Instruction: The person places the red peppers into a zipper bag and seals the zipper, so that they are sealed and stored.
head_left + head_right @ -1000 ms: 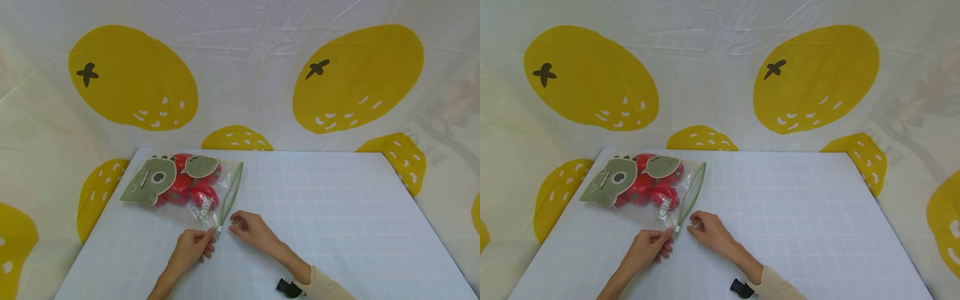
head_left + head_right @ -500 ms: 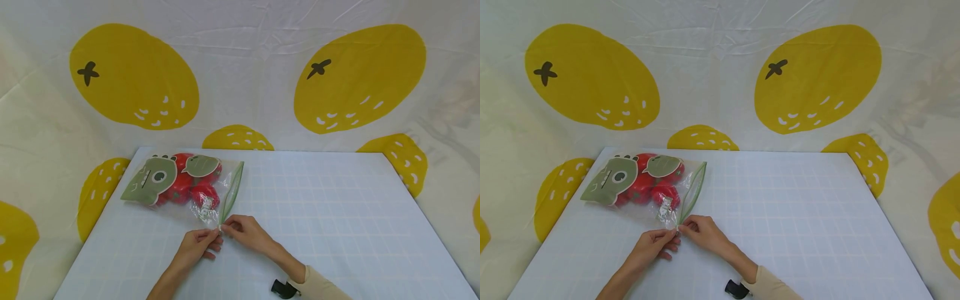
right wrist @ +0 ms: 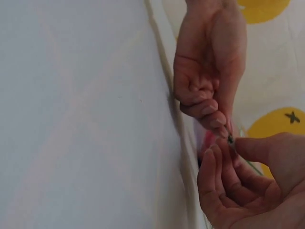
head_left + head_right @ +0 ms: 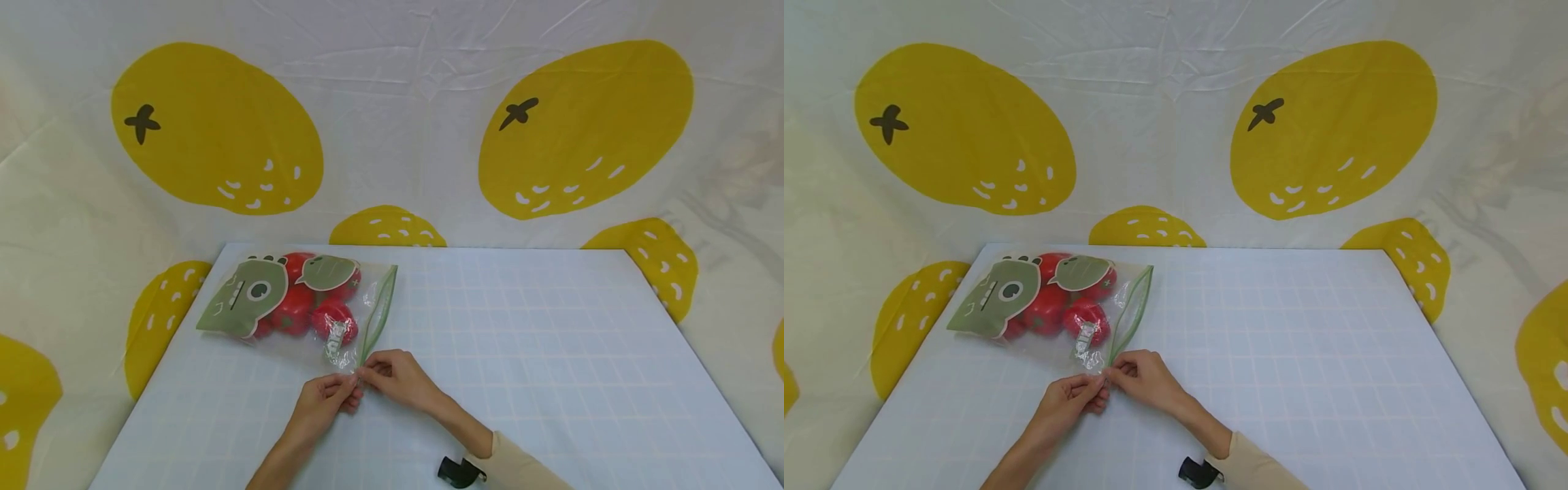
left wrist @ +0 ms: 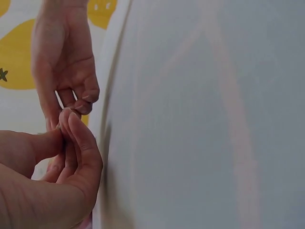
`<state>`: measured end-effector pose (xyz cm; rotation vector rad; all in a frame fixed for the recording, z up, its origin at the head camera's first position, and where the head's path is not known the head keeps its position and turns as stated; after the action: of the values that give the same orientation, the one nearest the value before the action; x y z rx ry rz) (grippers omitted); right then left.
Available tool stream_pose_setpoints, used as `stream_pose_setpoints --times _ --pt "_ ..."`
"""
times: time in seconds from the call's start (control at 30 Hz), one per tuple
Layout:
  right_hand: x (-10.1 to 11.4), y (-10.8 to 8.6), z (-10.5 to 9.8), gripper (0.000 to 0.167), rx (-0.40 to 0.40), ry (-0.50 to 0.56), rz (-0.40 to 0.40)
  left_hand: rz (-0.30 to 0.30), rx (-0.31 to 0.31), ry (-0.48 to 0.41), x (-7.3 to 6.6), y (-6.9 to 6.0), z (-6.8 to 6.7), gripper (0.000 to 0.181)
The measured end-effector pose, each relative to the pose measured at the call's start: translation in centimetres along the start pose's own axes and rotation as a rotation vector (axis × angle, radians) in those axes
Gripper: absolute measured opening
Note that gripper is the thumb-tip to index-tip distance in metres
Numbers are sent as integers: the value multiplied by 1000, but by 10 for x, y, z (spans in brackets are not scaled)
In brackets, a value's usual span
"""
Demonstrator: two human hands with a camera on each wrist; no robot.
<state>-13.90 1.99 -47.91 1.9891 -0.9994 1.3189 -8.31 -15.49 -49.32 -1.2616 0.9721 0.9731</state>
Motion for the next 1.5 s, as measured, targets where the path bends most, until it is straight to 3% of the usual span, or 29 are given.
stream_pose_setpoints --times 0.5,1.5 --pt "0 7 -6 17 -76 23 71 9 -29 29 -2 -1 3 27" --pt "-1 46 -39 20 -249 -18 83 6 -15 60 -3 -1 3 26"
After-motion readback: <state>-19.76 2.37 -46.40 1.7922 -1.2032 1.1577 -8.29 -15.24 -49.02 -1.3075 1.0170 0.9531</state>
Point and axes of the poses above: each hand's wrist, its own y-axis towards the middle knuckle, its own z-axis out of the palm, x = y × z, the point moved 2 cm from there along y, towards the middle knuckle, and after that the axes turned 1 degree about z, right-handed, at the moved point
